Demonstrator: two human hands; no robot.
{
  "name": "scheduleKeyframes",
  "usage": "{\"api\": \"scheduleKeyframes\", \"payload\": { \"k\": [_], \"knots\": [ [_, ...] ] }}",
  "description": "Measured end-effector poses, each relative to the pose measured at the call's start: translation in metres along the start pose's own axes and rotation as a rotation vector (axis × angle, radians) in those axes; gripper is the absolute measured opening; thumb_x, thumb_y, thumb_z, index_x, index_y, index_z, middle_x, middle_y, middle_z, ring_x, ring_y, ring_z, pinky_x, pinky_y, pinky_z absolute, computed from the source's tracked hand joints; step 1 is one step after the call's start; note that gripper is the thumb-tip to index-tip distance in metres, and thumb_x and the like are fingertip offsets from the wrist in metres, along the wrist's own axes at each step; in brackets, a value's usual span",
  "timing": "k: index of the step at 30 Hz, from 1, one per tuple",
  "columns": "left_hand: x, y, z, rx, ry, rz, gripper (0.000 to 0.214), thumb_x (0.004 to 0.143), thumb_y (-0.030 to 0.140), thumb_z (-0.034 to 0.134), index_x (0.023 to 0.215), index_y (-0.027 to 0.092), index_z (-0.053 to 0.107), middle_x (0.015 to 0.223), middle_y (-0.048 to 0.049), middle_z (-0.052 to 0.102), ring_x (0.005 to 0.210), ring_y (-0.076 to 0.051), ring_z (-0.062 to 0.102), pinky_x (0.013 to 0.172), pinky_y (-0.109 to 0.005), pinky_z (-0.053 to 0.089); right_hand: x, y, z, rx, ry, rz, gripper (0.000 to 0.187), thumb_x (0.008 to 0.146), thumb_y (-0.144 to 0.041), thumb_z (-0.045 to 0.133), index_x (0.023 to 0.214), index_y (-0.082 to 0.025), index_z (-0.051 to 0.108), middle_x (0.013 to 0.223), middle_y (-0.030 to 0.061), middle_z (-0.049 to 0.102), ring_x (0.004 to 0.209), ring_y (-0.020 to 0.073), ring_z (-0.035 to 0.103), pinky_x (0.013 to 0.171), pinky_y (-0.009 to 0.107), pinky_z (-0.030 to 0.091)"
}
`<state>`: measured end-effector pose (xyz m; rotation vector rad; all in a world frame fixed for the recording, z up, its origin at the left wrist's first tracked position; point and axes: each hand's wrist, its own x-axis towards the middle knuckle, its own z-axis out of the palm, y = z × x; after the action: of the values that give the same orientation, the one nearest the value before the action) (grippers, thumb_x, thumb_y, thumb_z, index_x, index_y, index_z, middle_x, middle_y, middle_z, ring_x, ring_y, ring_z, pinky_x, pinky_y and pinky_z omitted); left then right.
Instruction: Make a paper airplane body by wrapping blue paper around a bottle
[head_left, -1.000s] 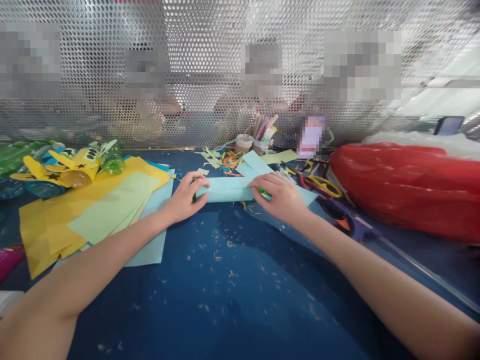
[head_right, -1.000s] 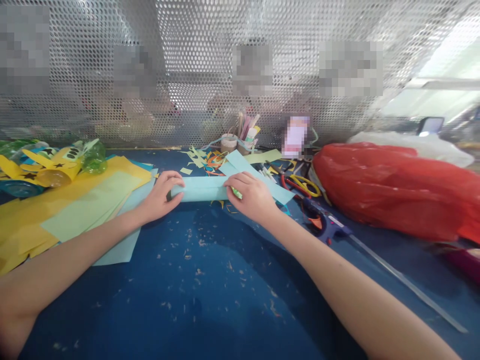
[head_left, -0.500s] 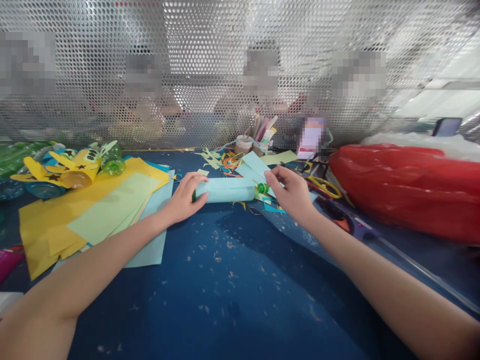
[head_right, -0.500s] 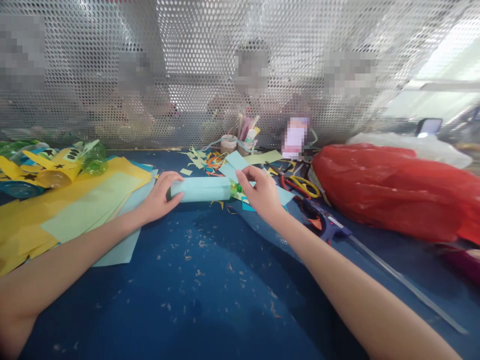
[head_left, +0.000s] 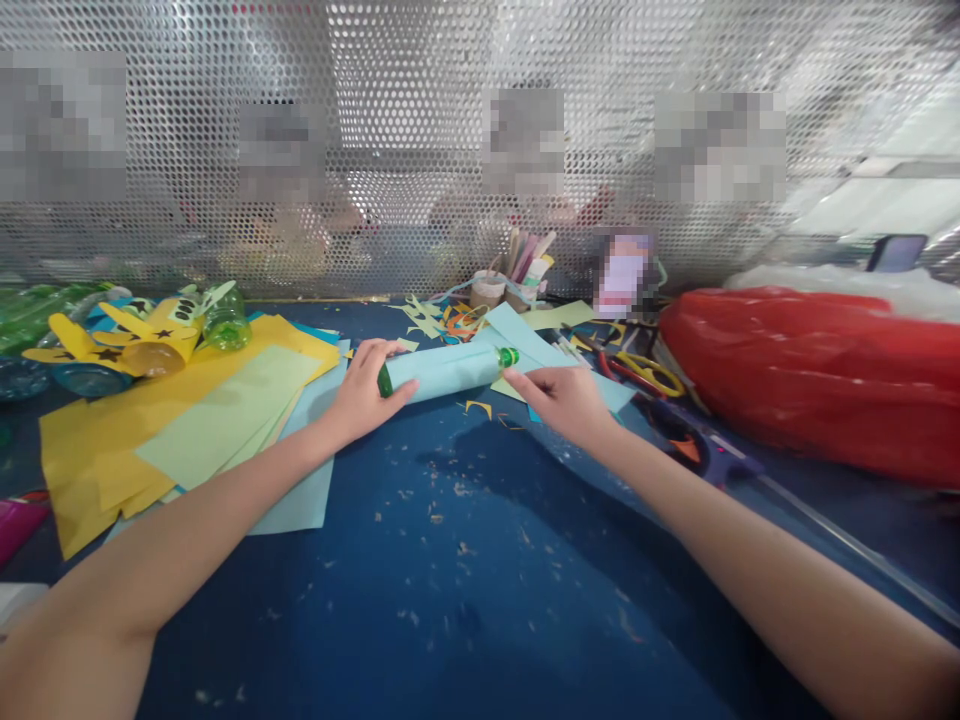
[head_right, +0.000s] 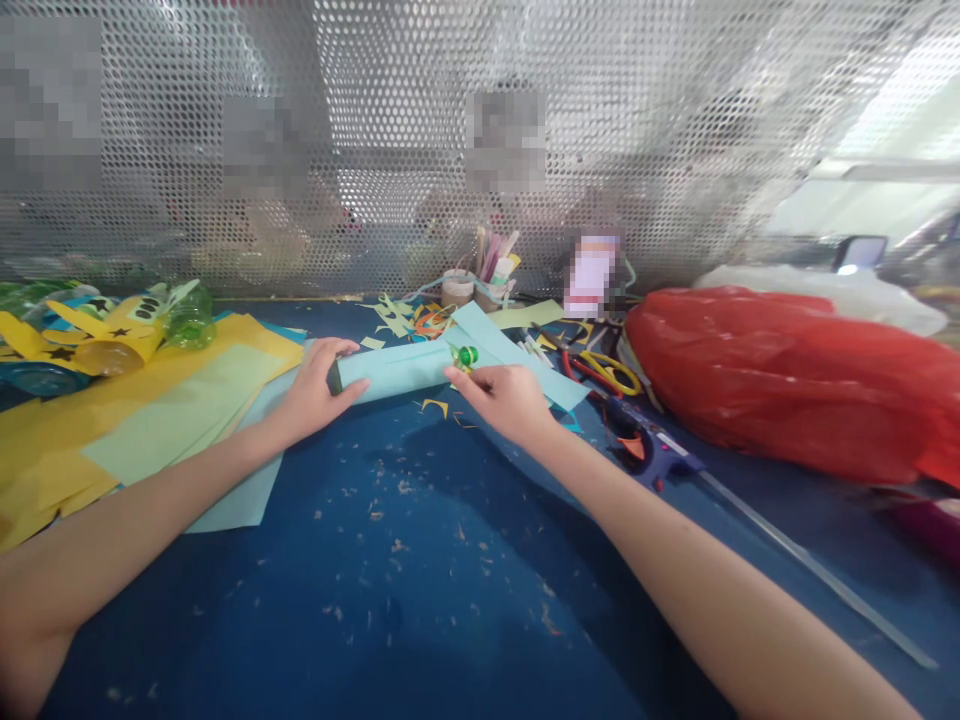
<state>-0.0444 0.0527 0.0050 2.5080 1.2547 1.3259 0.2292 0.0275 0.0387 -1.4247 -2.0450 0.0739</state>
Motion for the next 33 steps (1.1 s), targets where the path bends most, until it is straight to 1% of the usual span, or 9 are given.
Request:
{"api": "scheduleKeyframes", "payload": {
  "k": [5, 9, 11, 13, 15, 18, 23, 29, 33],
  "knots": [
    [0.000, -0.002, 0.002, -0.047, -0.122, -0.048, 0.062, 0.073, 0.043, 0.074, 0.124, 0.025, 0.044, 0.124, -0.0091, 0.056, 0.115, -0.028, 0.052, 0.097, -0.048, 0.044, -0.001, 0.000, 0.008, -0.015, -0.176, 0.054, 0.056, 0.091, -0.052, 0.042, 0.044, -0.022, 0.046, 0.039, -0.0012, 0.050, 0.035, 0.0107, 0.041, 0.044, 0.027, 0.032],
    [0.000, 0.000, -0.002, -0.079, -0.093, -0.063, 0.056, 0.075, 0.042, 0.072, 0.122, 0.025, 0.047, 0.125, -0.0086, 0.058, 0.114, -0.027, 0.055, 0.097, -0.049, 0.044, -0.002, 0.001, 0.013, 0.102, -0.271, 0.101, 0.049, 0.091, -0.046, 0.047, 0.048, -0.022, 0.054, 0.047, 0.0010, 0.062, 0.040, 0.0123, 0.053, 0.047, 0.029, 0.043],
    [-0.001, 0.001, -0.005, -0.106, -0.032, -0.071, 0.056, 0.076, 0.044, 0.072, 0.123, 0.026, 0.047, 0.125, -0.0082, 0.058, 0.114, -0.027, 0.055, 0.097, -0.048, 0.045, -0.002, 0.000, 0.016, 0.280, -0.328, 0.146, 0.040, 0.090, -0.047, 0.050, 0.063, -0.021, 0.064, 0.061, 0.0040, 0.070, 0.053, 0.0159, 0.064, 0.055, 0.031, 0.052],
    [-0.001, 0.003, -0.008, -0.132, 0.010, -0.047, 0.061, 0.074, 0.048, 0.072, 0.125, 0.028, 0.046, 0.125, -0.0078, 0.058, 0.114, -0.027, 0.055, 0.097, -0.048, 0.045, -0.003, -0.004, 0.019, 0.501, -0.360, 0.152, 0.030, 0.088, -0.046, 0.054, 0.090, -0.019, 0.067, 0.084, 0.0084, 0.075, 0.073, 0.0197, 0.071, 0.066, 0.034, 0.058],
    [-0.002, 0.004, -0.010, -0.148, 0.017, 0.009, 0.068, 0.070, 0.053, 0.074, 0.126, 0.028, 0.045, 0.124, -0.0077, 0.058, 0.113, -0.027, 0.055, 0.097, -0.049, 0.045, -0.005, -0.009, 0.022, 0.692, -0.339, 0.133, 0.035, 0.089, -0.042, 0.054, 0.114, -0.018, 0.059, 0.106, 0.0130, 0.072, 0.090, 0.0215, 0.070, 0.076, 0.037, 0.060],
    [-0.002, 0.007, -0.010, -0.150, -0.059, 0.063, 0.074, 0.068, 0.054, 0.075, 0.130, 0.029, 0.043, 0.126, -0.0083, 0.057, 0.117, -0.029, 0.053, 0.099, -0.051, 0.044, -0.008, -0.017, 0.024, 0.880, -0.244, 0.170, 0.038, 0.092, -0.040, 0.050, 0.124, -0.019, 0.049, 0.122, 0.0160, 0.065, 0.103, 0.0231, 0.066, 0.086, 0.041, 0.058],
    [-0.002, 0.009, -0.005, -0.267, -0.231, 0.009, 0.075, 0.068, 0.046, 0.077, 0.132, 0.028, 0.041, 0.133, -0.0097, 0.052, 0.119, -0.029, 0.054, 0.100, -0.050, 0.046, -0.007, -0.017, 0.018, 1.026, -0.091, 0.298, 0.040, 0.084, -0.041, 0.064, 0.117, -0.022, 0.052, 0.117, 0.0110, 0.067, 0.109, 0.0259, 0.063, 0.100, 0.048, 0.049],
    [-0.002, 0.004, 0.003, -0.423, -0.332, -0.116, 0.084, 0.068, 0.039, 0.077, 0.139, 0.027, 0.034, 0.131, -0.0134, 0.054, 0.120, -0.030, 0.055, 0.101, -0.053, 0.046, -0.005, -0.015, 0.013, 1.091, -0.090, 0.374, 0.041, 0.075, -0.039, 0.073, 0.110, -0.027, 0.055, 0.109, 0.0054, 0.069, 0.108, 0.0267, 0.063, 0.103, 0.050, 0.046],
    [-0.002, 0.003, 0.003, -0.417, -0.328, -0.109, 0.081, 0.071, 0.039, 0.074, 0.140, 0.026, 0.033, 0.132, -0.0133, 0.054, 0.122, -0.029, 0.054, 0.102, -0.052, 0.045, -0.003, -0.018, 0.011, 1.148, -0.088, 0.344, 0.054, 0.075, -0.043, 0.073, 0.123, -0.030, 0.052, 0.114, 0.0055, 0.066, 0.113, 0.0264, 0.060, 0.103, 0.049, 0.046]
  ]
}}
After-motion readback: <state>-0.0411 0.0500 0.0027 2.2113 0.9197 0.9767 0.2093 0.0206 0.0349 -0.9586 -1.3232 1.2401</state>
